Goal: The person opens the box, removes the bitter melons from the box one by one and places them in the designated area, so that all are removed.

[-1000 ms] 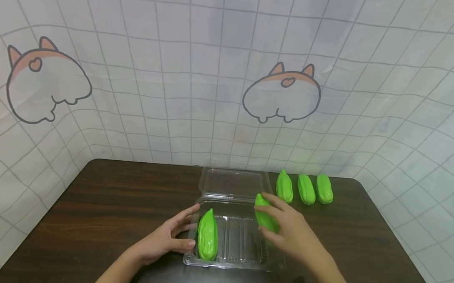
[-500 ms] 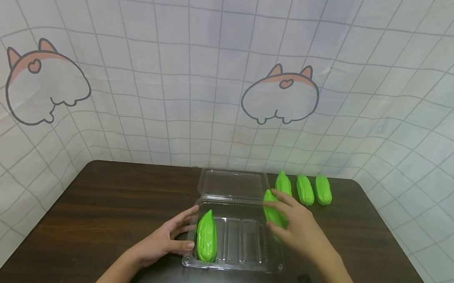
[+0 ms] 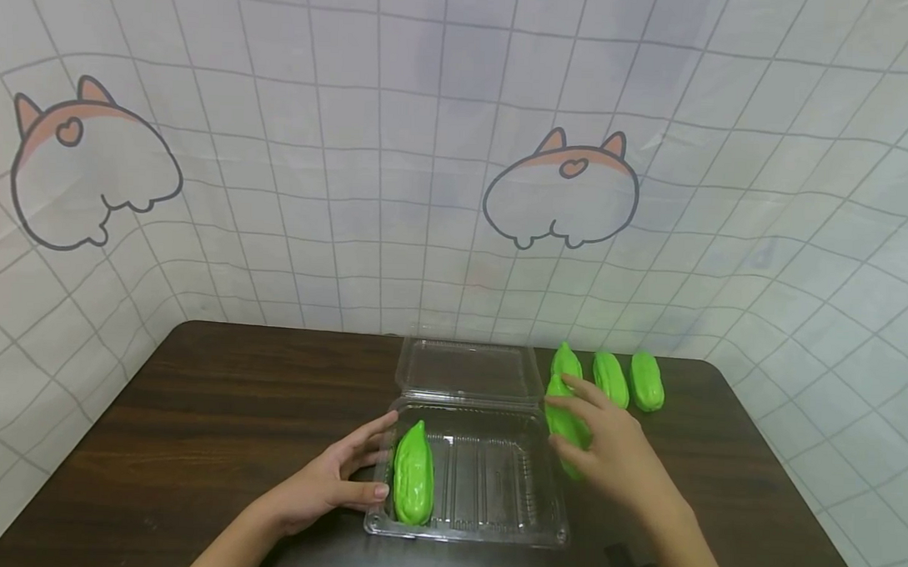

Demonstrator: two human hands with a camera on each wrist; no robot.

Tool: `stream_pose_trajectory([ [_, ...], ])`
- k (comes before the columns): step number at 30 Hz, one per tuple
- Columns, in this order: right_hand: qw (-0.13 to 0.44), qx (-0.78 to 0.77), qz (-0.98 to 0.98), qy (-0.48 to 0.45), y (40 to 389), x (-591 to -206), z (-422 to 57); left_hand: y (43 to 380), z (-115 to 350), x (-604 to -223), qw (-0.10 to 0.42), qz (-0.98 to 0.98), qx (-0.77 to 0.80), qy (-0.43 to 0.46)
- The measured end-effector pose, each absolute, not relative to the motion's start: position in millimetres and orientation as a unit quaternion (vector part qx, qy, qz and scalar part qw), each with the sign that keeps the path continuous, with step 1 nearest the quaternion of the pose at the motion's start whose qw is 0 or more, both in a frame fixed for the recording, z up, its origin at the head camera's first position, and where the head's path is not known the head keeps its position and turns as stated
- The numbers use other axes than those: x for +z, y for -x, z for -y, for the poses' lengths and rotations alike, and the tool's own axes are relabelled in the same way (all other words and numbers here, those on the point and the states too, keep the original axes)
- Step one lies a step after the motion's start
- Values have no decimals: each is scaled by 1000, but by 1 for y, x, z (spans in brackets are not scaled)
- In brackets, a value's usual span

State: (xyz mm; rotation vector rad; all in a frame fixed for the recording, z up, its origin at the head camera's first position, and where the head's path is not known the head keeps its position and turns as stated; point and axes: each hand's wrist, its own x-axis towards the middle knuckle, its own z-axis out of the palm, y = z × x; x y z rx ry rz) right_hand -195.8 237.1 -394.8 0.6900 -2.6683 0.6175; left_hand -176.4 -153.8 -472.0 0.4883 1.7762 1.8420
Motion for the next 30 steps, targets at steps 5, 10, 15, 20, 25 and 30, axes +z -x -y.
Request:
stream_pose_trajectory([
  [5,158,209,936,-234,199,-397,-242,176,154,-471,266,-657,682,-180],
  [10,148,209,941,-223,202,-398,-247,176,153,-470,266,-658,681,-179],
  [15,133,214,944,-212,205,-401,-253,176,153,-471,265,-658,681,-180],
  [20,111,214,951,-192,209,-405,-258,176,153,-471,265,-658,681,-182],
  [25,101,211,956,-180,213,-410,-265,176,153,-471,265,-659,680,-181],
  [30,96,207,958,-173,217,-417,-271,176,153,-470,265,-661,679,-179],
])
